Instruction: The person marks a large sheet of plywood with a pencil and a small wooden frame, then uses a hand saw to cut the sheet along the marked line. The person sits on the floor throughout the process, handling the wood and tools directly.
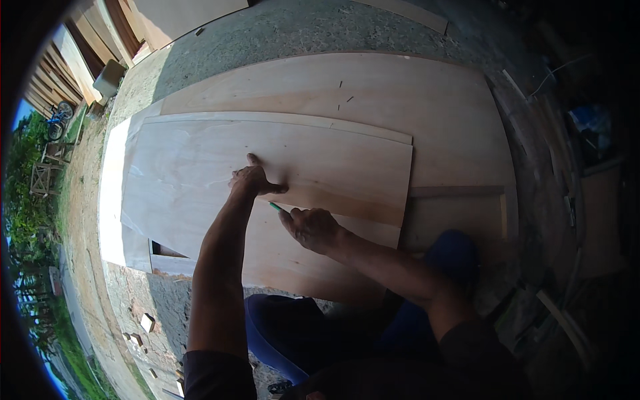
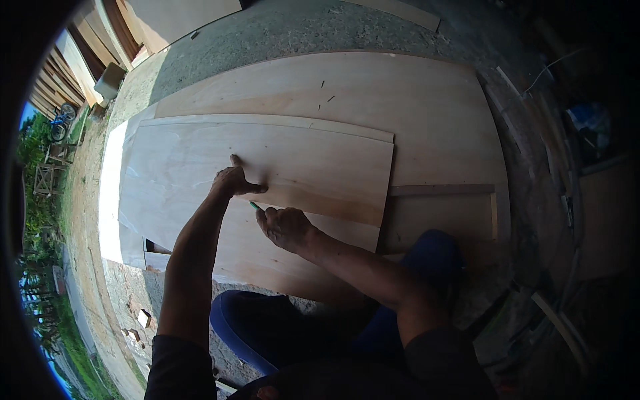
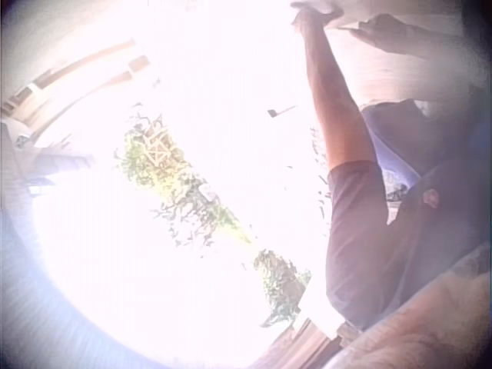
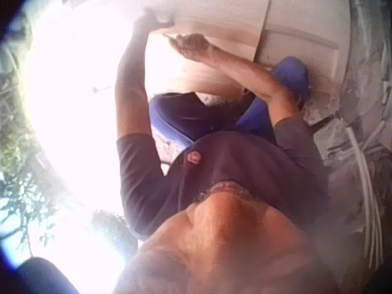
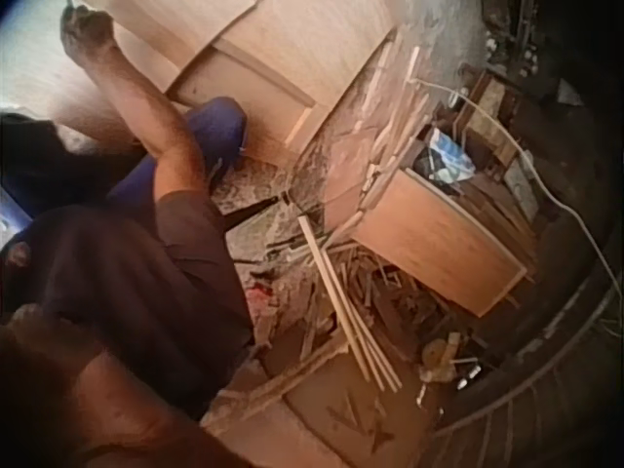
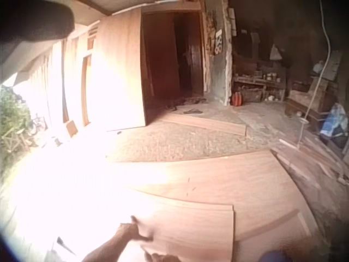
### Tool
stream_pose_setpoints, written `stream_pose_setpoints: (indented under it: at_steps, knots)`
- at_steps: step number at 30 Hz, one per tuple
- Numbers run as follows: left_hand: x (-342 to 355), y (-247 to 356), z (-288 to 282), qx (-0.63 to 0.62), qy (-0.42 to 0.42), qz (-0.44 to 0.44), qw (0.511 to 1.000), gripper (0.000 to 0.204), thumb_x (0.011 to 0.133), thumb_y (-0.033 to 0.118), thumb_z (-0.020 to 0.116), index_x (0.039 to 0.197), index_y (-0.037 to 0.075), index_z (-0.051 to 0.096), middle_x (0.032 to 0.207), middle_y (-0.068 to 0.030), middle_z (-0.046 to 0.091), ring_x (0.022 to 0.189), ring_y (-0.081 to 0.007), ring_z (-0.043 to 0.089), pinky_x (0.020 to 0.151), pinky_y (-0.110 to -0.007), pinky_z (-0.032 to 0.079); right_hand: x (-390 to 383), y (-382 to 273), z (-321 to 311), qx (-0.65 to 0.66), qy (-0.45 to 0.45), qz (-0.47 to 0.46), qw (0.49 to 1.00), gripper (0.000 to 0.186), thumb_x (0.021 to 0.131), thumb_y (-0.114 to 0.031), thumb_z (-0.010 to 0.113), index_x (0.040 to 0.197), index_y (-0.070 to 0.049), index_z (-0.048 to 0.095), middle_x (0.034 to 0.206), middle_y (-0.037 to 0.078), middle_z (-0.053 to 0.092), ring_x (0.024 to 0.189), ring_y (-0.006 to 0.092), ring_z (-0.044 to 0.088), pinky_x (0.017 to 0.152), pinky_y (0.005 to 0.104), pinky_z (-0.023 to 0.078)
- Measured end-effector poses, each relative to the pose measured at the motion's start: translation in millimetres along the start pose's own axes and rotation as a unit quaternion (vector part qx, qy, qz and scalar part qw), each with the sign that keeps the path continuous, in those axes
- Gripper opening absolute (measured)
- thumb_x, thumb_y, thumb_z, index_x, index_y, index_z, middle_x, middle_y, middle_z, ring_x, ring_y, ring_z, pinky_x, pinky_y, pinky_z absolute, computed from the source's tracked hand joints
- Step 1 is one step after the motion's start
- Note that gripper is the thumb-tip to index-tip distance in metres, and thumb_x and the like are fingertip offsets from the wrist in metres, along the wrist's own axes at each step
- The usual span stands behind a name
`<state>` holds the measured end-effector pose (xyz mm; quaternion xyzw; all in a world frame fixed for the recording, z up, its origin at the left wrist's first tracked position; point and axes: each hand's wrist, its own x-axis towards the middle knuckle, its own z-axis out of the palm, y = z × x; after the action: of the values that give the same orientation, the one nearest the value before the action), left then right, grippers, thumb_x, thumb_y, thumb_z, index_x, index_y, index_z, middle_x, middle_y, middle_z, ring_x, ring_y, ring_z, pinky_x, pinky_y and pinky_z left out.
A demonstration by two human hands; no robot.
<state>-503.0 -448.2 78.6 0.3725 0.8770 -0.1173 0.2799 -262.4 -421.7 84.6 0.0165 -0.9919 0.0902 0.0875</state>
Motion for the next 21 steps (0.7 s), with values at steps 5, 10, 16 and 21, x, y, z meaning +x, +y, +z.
stream_pose_setpoints:
  at_steps: [5,10,16,21]
  knots:
    - [-5,1,-5,0.010,-0.001,0.009,1.000,0.159,0.055,0.074,0.084,0.149,-0.022,-0.002,0.134,-0.0326,0.058,0.126,-0.0409,0.059,0.107,-0.042,0.047,-71,21,-40,0.002,-0.039,0.055,0.998,0.035,0.094,-0.012,0.058,0.127,0.000,0.060,0.076,0.009,0.056,0.054,0.0198,0.063,0.043,0.0347,0.053]
    - [-10,3,-7,0.030,-0.006,-0.008,1.000,0.158,0.057,0.078,0.081,0.151,-0.019,-0.003,0.135,-0.0327,0.057,0.126,-0.0423,0.058,0.106,-0.042,0.047,-167,52,-84,0.018,-0.035,0.096,0.995,0.028,0.093,-0.011,0.059,0.118,0.000,0.065,0.075,0.011,0.057,0.057,0.0230,0.066,0.046,0.0363,0.056]
    - [-11,4,-9,-0.004,-0.026,0.002,1.000,0.155,0.060,0.076,0.082,0.154,-0.013,-0.004,0.137,-0.0307,0.056,0.132,-0.0479,0.050,0.110,-0.051,0.041,-194,62,-111,0.006,-0.084,0.103,0.991,0.036,0.086,-0.004,0.060,0.121,0.000,0.065,0.074,0.008,0.053,0.062,0.0214,0.065,0.052,0.0345,0.058]
    - [-12,2,-7,0.030,-0.007,-0.012,0.999,0.156,0.061,0.077,0.080,0.152,-0.016,-0.006,0.137,-0.0304,0.056,0.130,-0.0420,0.054,0.108,-0.045,0.044,-200,64,-122,0.000,-0.111,0.118,0.987,0.032,0.087,-0.003,0.059,0.117,-0.001,0.067,0.072,0.009,0.052,0.061,0.0225,0.064,0.052,0.0360,0.057]
